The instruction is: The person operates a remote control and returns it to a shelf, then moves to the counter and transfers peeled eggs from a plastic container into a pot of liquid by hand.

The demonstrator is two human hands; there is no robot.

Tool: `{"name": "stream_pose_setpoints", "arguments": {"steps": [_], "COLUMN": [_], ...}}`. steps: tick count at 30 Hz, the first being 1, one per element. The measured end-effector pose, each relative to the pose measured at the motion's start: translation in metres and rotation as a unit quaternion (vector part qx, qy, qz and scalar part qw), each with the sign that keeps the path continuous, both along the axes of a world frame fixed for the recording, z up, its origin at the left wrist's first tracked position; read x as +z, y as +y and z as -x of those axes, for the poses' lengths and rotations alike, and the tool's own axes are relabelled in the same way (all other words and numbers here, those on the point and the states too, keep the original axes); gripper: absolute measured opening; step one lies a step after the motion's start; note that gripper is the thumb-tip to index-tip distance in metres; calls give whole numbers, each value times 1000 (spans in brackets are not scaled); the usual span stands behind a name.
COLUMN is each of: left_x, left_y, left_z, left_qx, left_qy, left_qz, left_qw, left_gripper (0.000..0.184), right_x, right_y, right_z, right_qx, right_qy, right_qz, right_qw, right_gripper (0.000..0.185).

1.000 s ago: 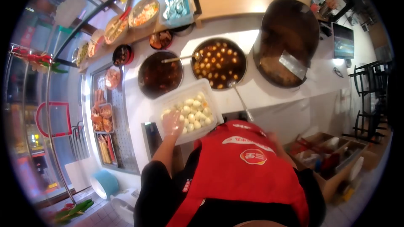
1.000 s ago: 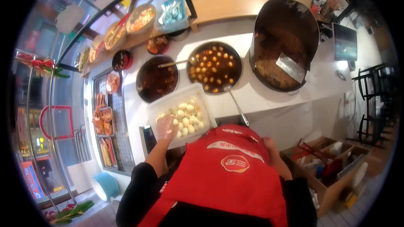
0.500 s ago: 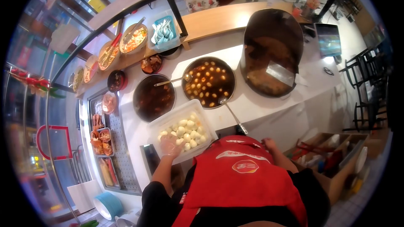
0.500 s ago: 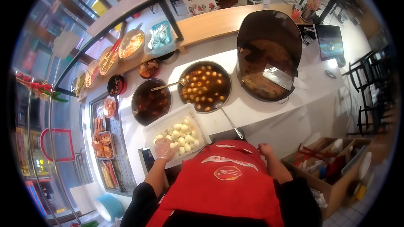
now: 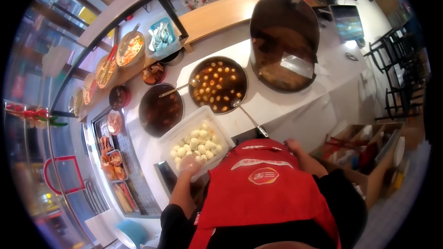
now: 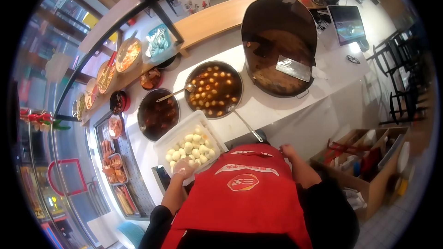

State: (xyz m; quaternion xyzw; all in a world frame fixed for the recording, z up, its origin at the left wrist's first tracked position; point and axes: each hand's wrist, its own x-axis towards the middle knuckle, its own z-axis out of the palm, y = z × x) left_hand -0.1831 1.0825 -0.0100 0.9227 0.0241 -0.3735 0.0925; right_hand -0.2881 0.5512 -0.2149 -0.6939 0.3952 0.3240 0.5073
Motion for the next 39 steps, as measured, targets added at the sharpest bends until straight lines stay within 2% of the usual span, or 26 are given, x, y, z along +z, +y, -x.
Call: {"name": "stream_pose_setpoints", "arguments": {"steps": [4,8,13,14,16,20,21,23,25,28,29,32,35,36,38,39], "left_x": [2,-12,-12,-18,-33,-35,-37,-36,-33,-35,-61,-58,-51,-50,-46,-42], "left_y": [-2,1,-7,-7,-8,-21,-24,-31,-32,-28,-17,-15,-14,-15,-17,-18], "left_z": [-9,-16,-26,-27,-30,-48,-52,-59,-67,-62,-61,-55,-52,-51,-48,-47], "left_qx": [16,10,17,16,-19,-35,-42,-52,-39,1,-13,-8,-2,7,10,13], "left_qy": [61,71,104,106,86,124,131,136,232,248,267,257,255,257,238,219], "left_qz": [-2,14,152,150,246,264,254,244,270,273,289,254,261,273,278,286], "left_qw": [998,997,983,983,965,956,957,959,934,929,919,932,931,927,931,933], "left_gripper": [66,68,63,63,58,56,55,55,57,58,60,60,62,62,61,61], "right_x": [8,4,5,1,-8,-15,-24,-33,-2,-8,-8,-6,-13,-20,-29,-29], "right_y": [5,6,8,8,4,5,1,-4,6,6,7,6,5,1,-2,-2], "right_z": [-4,-2,2,5,8,11,14,16,2,0,0,3,9,14,16,16], "right_qx": [-29,-45,-49,-50,-49,-50,23,94,-70,-78,-81,-67,-112,-33,48,32], "right_qy": [4,2,10,12,22,13,-26,-67,6,5,3,-2,18,-11,-43,-30], "right_qz": [2,-8,0,-2,-3,2,22,40,-1,-4,-7,2,-6,19,42,40], "right_qw": [1000,999,999,999,999,999,999,992,998,997,997,998,994,999,997,998], "right_gripper": [35,35,35,35,35,34,33,32,30,29,29,28,26,25,25,26]}}
